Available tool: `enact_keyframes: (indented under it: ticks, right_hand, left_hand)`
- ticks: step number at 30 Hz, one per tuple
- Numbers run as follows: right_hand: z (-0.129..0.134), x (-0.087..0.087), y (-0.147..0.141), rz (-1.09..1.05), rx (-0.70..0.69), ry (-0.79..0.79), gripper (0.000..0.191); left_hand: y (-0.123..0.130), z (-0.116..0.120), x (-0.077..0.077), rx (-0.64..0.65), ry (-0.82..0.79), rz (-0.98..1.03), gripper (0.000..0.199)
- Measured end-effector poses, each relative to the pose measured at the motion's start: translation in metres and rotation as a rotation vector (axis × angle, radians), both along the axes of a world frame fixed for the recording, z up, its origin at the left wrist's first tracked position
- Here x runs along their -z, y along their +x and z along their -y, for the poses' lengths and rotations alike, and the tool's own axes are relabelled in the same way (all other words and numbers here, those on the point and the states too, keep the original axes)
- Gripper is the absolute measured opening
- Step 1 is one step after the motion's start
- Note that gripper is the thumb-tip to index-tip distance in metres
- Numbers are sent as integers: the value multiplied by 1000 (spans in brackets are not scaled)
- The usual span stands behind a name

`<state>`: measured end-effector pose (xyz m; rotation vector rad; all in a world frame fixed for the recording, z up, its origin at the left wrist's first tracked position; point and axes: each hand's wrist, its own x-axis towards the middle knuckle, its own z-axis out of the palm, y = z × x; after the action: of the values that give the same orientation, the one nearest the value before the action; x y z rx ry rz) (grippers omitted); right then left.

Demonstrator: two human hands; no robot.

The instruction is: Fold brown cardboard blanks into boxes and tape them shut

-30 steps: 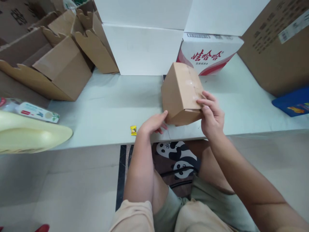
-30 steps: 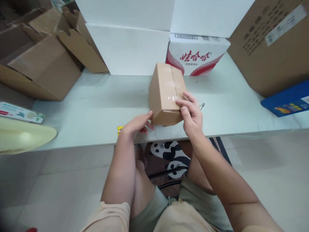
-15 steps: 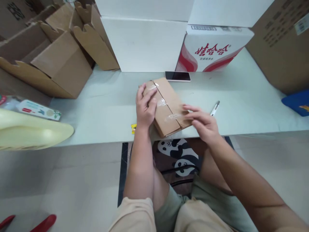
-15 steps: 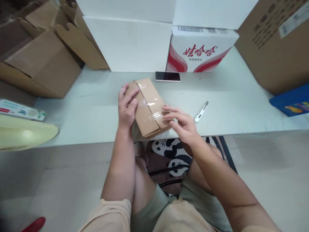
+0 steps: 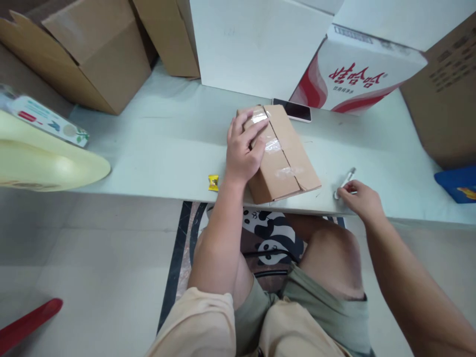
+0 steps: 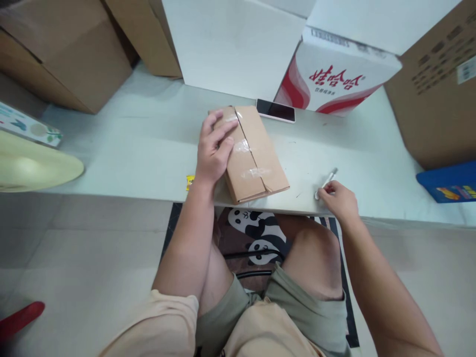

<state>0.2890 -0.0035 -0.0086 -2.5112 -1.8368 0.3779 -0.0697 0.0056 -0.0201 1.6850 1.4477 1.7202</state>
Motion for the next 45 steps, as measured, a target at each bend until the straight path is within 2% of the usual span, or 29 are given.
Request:
enact_keyframes:
  ticks: [2,6,8,10,13,14,16,18,20,24,26,29,33,40,45]
  right_hand:
    - [-1,-1,-6,-13,-3,25,28]
    - [-5,-5,-21,-48,29,42,54]
    - [-1,-12,-29,-242,66,86,59]
    - [9,-21,-35,-573,50,203,53]
    - [31,-41,-44,-1052,-190,394,25]
    - [39,-47,-48,-1156,-299,426,19]
    - [56,-60,-60,-1254,-479,493,19]
    - [71,-68,-78,-1217,-538,596,26]
    - [83,-72,-100,-1177,-542,681,25]
    - [98,-68,-129,-1250,-540,705,17]
    - [101,-64,-131,-1215,-532,639,18]
    - [103,-58,-124,-1043,-548,522,28]
    - [104,-53,-115,-880,-573,551,33]
    - [101,-51,-116,-859,-640,526,34]
    - [99,-55,-119,-815,-672,532,27]
  left_hand:
    - [2,3,-4,-11,-21,14,32]
    - [1,7,-7,-28,-30,44,32]
    - [1,8,-7,-23,-38,32,34]
    - [1,8,-7,-24,-49,25,35]
    - [5,6,-6,-49,-62,43,34]
    - [7,5,-6,-57,-66,47,34]
    - [10,2,-4,-59,-70,43,34]
    - [12,0,-4,-51,-72,22,35]
    - [13,0,-4,-48,-76,1,36]
    - [14,1,-7,-58,-80,15,32]
    - [14,2,-8,-55,-79,27,31]
    - [14,3,-8,-53,-87,43,31]
    - [12,4,-7,-51,-85,46,35]
    - [5,0,-1,-15,-76,12,45]
    - [4,-3,1,-1,-94,41,40]
